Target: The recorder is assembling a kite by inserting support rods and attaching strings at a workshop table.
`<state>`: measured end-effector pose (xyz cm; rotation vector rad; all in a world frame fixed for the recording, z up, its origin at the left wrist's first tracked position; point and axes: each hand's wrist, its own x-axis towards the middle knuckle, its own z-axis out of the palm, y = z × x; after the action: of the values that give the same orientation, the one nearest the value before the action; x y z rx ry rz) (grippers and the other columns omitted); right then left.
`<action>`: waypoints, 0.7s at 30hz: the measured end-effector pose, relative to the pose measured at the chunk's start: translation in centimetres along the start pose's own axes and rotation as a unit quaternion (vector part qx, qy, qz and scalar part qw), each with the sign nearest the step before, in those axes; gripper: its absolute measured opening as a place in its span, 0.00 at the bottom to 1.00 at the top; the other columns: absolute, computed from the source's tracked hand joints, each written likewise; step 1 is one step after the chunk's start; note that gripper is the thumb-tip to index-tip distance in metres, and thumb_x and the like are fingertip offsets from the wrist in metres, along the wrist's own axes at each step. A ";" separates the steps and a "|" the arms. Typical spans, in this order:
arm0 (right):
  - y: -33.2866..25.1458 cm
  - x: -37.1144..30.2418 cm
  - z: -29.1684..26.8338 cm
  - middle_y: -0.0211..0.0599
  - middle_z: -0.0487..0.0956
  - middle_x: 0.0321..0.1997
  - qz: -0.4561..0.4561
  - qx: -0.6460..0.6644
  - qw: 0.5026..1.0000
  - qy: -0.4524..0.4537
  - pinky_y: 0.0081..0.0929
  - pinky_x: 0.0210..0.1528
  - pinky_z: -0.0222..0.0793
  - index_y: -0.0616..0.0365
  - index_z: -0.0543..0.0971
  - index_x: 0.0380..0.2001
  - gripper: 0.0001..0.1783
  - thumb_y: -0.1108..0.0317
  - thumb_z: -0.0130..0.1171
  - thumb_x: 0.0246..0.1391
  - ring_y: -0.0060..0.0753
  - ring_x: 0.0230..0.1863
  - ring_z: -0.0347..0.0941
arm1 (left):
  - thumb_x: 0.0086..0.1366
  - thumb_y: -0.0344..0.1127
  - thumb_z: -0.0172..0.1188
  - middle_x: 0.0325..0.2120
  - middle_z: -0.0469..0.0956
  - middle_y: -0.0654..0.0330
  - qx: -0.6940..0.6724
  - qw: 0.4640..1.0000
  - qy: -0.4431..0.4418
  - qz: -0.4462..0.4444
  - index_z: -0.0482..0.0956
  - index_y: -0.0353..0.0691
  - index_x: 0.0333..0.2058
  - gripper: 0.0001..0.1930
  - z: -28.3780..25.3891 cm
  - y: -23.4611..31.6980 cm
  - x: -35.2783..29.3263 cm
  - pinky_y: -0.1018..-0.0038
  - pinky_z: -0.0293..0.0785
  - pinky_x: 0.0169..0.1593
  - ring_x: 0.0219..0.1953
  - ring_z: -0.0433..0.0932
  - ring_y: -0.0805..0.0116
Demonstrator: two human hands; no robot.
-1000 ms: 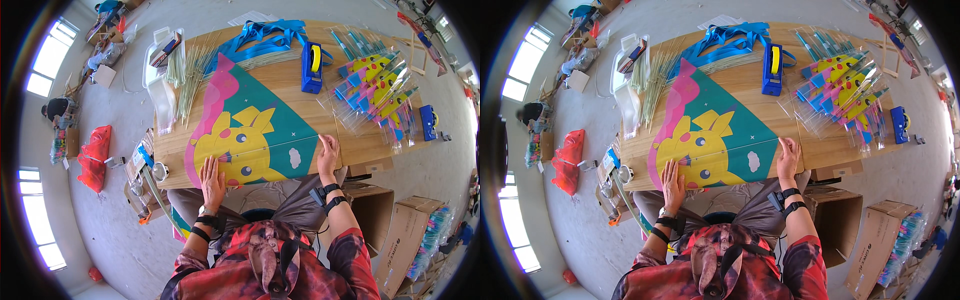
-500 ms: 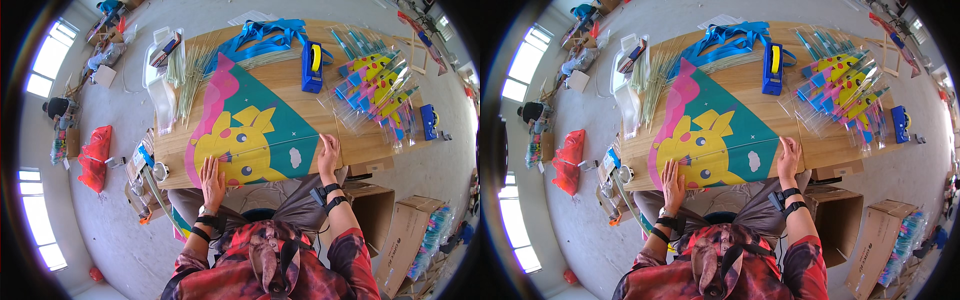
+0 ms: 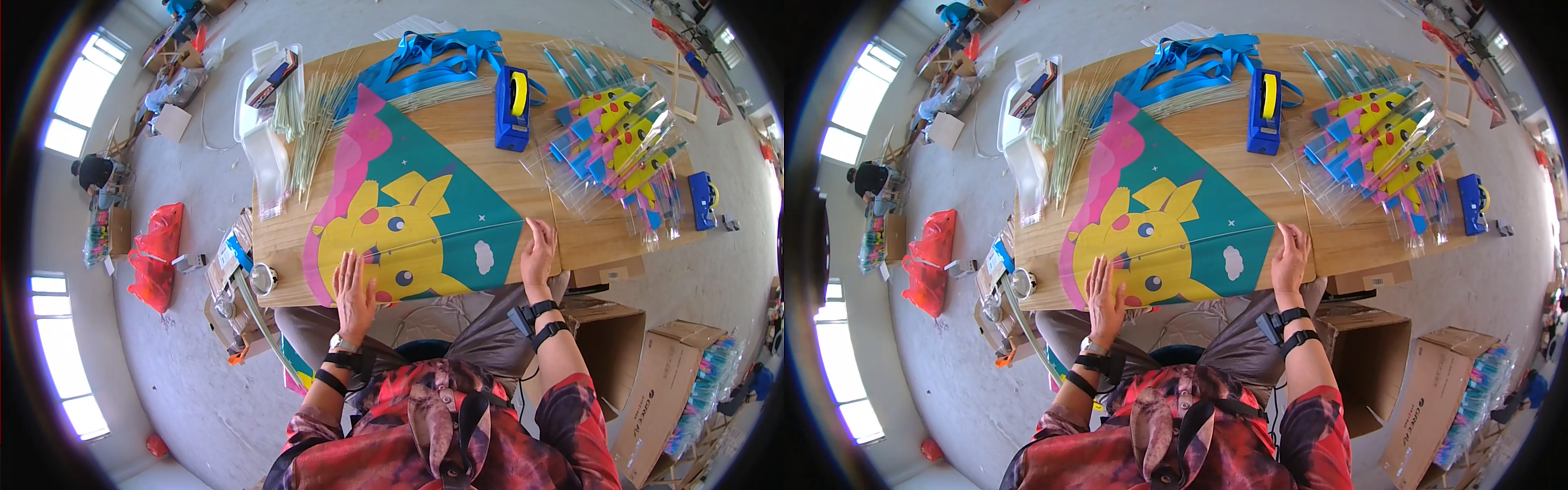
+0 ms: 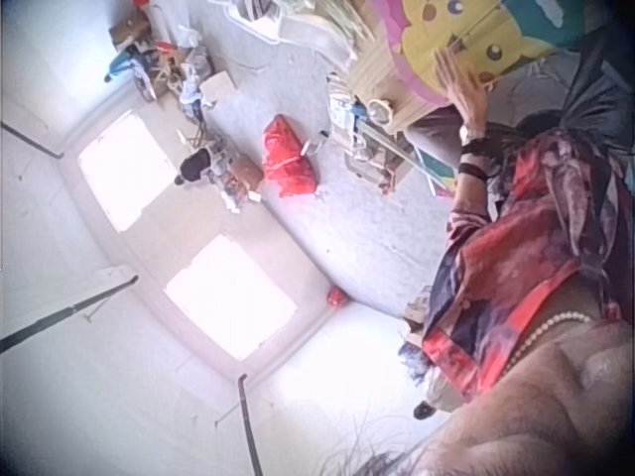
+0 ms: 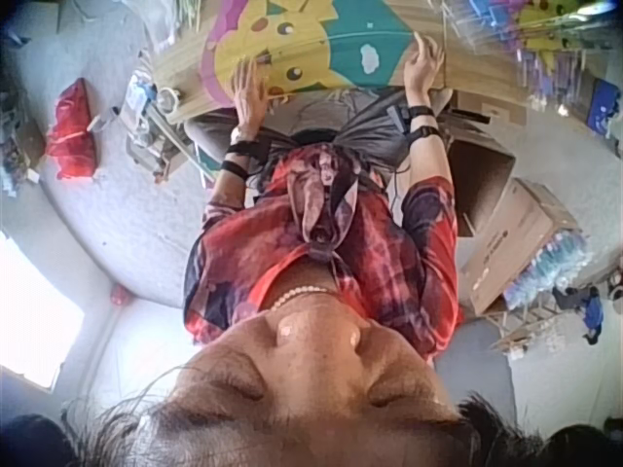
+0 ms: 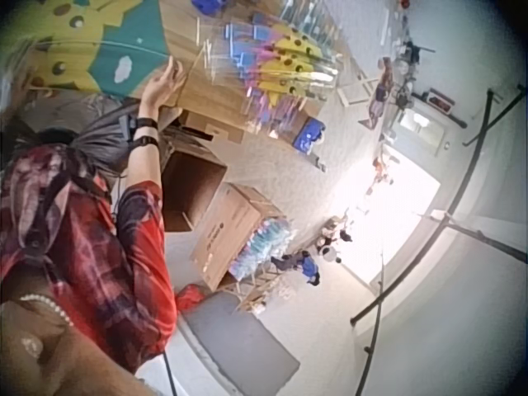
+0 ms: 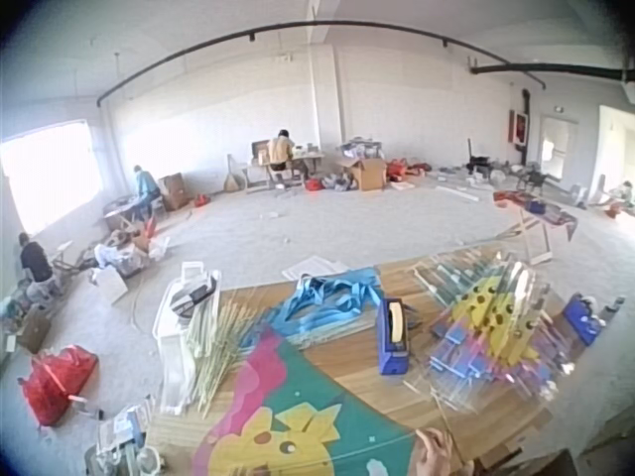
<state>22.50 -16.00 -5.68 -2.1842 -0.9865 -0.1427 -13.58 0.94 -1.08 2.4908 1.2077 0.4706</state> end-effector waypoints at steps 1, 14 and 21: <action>0.0 -0.1 0.1 0.40 0.75 0.54 0.000 -0.003 1.000 0.002 0.45 0.63 0.66 0.51 0.79 0.56 0.30 0.88 0.52 0.52 0.50 0.58 0.70 | 0.72 0.35 0.56 0.72 0.61 0.49 -0.012 1.000 -0.004 0.015 0.64 0.38 0.69 0.29 -0.1 0.4 0.2 0.55 0.48 0.76 0.75 0.55 0.51; 0.8 0.4 0.3 0.42 0.77 0.53 -0.017 0.018 0.999 0.034 0.41 0.59 0.71 0.55 0.79 0.55 0.27 0.89 0.50 0.54 0.50 0.56 0.73 | 0.72 0.37 0.59 0.70 0.64 0.49 -0.146 0.969 -0.092 0.178 0.67 0.36 0.66 0.27 3.1 9.9 6.1 0.54 0.51 0.74 0.74 0.57 0.52; -0.7 4.5 -0.5 0.39 0.81 0.47 0.106 0.190 0.975 0.039 0.31 0.50 0.74 0.57 0.79 0.55 0.16 0.78 0.54 0.65 0.35 0.49 0.78 | 0.73 0.32 0.58 0.61 0.75 0.48 -0.334 0.929 -0.119 0.110 0.74 0.36 0.61 0.20 5.5 14.3 12.0 0.65 0.72 0.62 0.62 0.75 0.49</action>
<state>25.25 -13.32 -3.22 -1.8979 -0.6668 0.0563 5.60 1.30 1.98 2.0091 0.5448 0.5115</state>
